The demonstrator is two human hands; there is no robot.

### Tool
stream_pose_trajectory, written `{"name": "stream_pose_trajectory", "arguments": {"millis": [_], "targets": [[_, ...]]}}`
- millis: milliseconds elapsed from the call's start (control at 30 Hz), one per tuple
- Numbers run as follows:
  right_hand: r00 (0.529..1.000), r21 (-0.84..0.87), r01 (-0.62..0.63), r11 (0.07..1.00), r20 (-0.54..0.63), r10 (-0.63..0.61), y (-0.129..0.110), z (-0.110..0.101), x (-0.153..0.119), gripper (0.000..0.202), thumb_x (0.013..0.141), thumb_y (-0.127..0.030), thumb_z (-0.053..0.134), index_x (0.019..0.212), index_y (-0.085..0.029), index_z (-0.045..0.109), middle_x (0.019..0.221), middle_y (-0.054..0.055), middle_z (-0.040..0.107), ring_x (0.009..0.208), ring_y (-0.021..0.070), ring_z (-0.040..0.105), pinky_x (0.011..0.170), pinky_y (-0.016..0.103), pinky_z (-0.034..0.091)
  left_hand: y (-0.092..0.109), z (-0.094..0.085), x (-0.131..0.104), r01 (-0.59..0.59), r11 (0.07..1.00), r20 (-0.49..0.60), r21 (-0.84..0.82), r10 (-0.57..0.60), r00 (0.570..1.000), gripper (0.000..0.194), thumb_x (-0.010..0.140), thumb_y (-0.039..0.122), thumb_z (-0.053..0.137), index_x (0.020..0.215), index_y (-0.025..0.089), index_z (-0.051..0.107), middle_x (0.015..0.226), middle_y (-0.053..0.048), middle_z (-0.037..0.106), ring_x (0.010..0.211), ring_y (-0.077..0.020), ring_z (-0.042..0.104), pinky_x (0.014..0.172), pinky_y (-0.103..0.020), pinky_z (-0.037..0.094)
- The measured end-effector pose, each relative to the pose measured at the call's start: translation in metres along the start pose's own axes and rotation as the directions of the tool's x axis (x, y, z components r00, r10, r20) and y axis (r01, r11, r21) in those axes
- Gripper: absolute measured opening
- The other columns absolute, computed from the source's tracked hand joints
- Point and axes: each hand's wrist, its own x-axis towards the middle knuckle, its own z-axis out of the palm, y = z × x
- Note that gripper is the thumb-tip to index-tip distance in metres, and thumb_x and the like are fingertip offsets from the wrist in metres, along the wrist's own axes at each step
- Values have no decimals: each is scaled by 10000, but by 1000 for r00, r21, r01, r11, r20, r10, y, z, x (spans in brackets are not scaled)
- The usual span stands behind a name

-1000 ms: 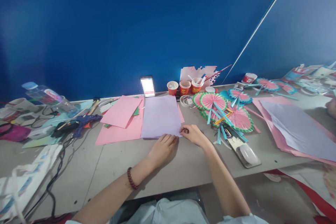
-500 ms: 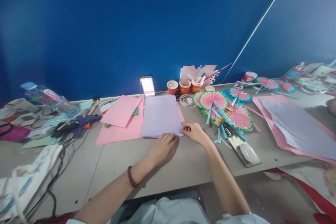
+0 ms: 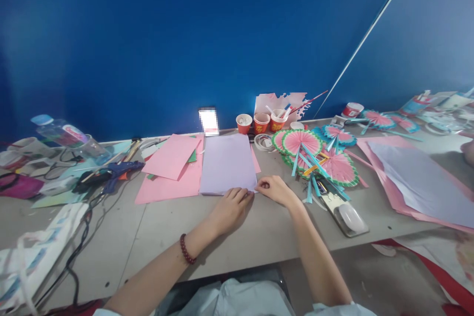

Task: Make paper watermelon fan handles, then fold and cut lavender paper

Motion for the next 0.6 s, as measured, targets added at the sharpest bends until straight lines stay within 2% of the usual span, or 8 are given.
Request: {"name": "stream_pose_trajectory", "arguments": {"millis": [433,600], "targets": [[1000,3,2,1000,12,-2,-1,1,0,228,756,-374,569,698,-167,643,612,12,592,612,155,534,576,251,383,0,0,0,2,1000,-4,15,-2,1000,395,887,176,450,1279,154,416,1131,-83,534,1049,-212,478,907,-347,414],[999,98,20,995,-39,-16,2,-4,-1,225,807,-345,511,848,-168,645,743,49,667,711,182,601,669,277,453,1,0,0,14,1000,-11,5,-14,1000,396,871,168,462,1265,150,424,1129,-85,535,1053,-219,477,906,-350,416]]}}
